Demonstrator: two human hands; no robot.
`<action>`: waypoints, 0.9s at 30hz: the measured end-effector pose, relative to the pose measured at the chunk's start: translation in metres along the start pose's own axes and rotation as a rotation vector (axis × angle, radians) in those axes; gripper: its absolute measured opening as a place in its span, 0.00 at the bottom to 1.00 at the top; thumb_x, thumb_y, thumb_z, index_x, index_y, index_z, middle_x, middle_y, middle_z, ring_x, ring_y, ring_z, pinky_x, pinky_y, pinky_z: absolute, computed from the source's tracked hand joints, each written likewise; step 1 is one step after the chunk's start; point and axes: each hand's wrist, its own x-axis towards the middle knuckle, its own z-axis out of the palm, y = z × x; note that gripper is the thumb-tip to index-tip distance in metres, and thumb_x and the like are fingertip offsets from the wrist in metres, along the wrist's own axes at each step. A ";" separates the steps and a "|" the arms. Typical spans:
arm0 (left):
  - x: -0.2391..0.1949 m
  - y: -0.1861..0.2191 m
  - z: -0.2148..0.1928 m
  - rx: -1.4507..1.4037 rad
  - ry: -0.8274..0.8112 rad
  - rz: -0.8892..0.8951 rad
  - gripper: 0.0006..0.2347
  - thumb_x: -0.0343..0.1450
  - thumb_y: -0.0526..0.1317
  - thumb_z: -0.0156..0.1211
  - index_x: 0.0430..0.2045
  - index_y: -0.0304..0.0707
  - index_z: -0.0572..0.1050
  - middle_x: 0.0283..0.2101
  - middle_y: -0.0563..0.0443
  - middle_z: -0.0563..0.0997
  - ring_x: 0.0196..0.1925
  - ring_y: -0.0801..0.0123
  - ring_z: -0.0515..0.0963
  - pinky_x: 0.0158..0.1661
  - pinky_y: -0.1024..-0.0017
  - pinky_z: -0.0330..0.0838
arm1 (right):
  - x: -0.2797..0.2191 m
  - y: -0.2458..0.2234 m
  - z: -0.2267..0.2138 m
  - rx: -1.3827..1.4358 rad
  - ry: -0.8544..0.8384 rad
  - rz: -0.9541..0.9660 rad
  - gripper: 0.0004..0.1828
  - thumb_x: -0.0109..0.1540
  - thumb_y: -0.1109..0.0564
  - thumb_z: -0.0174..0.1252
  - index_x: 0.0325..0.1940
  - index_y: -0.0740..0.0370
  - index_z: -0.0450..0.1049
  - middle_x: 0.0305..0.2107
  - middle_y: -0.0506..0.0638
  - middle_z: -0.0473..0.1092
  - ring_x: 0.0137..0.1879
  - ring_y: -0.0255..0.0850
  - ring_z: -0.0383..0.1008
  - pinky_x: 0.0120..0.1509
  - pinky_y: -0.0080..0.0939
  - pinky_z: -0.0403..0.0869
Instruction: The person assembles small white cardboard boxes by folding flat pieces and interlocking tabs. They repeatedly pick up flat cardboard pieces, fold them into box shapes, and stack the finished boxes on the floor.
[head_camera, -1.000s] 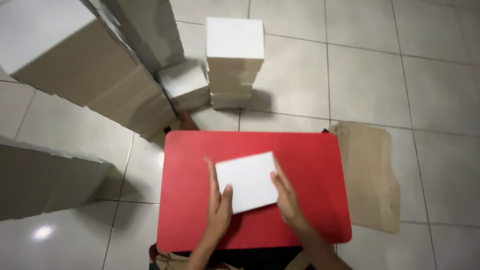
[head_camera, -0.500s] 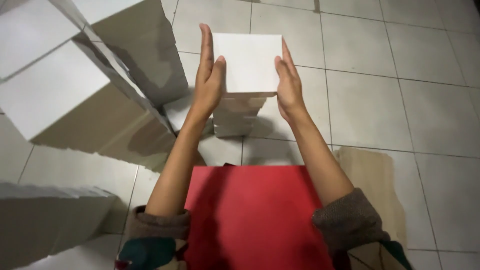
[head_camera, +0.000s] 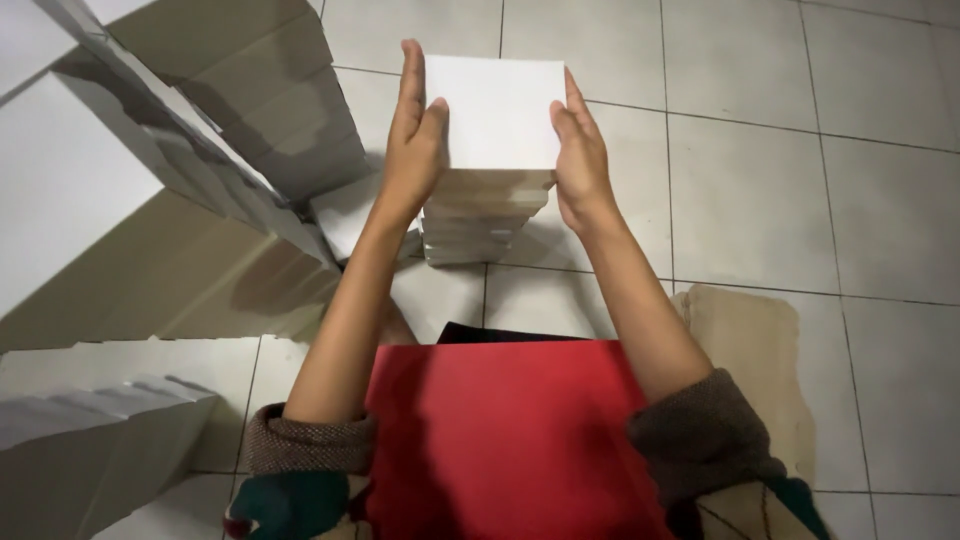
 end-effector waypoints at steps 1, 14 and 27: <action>-0.001 0.002 0.000 -0.001 0.001 -0.004 0.26 0.79 0.34 0.37 0.74 0.41 0.39 0.79 0.48 0.36 0.82 0.63 0.35 0.77 0.63 0.31 | 0.001 0.001 0.000 -0.001 0.000 0.004 0.30 0.69 0.53 0.44 0.77 0.48 0.54 0.74 0.51 0.57 0.78 0.42 0.60 0.74 0.36 0.67; -0.007 -0.003 -0.003 0.004 0.006 -0.038 0.27 0.78 0.33 0.37 0.74 0.43 0.39 0.79 0.48 0.38 0.82 0.62 0.36 0.77 0.62 0.31 | 0.010 0.022 -0.008 -0.055 0.010 -0.027 0.31 0.68 0.52 0.46 0.77 0.50 0.56 0.75 0.49 0.55 0.80 0.41 0.53 0.80 0.38 0.55; -0.071 0.070 0.041 0.581 0.219 0.450 0.26 0.92 0.37 0.54 0.82 0.49 0.45 0.85 0.58 0.36 0.94 0.61 0.37 0.98 0.49 0.39 | -0.028 0.036 -0.180 -0.120 -0.019 -0.514 0.34 0.78 0.45 0.44 0.81 0.57 0.40 0.79 0.59 0.41 0.86 0.43 0.40 0.88 0.41 0.45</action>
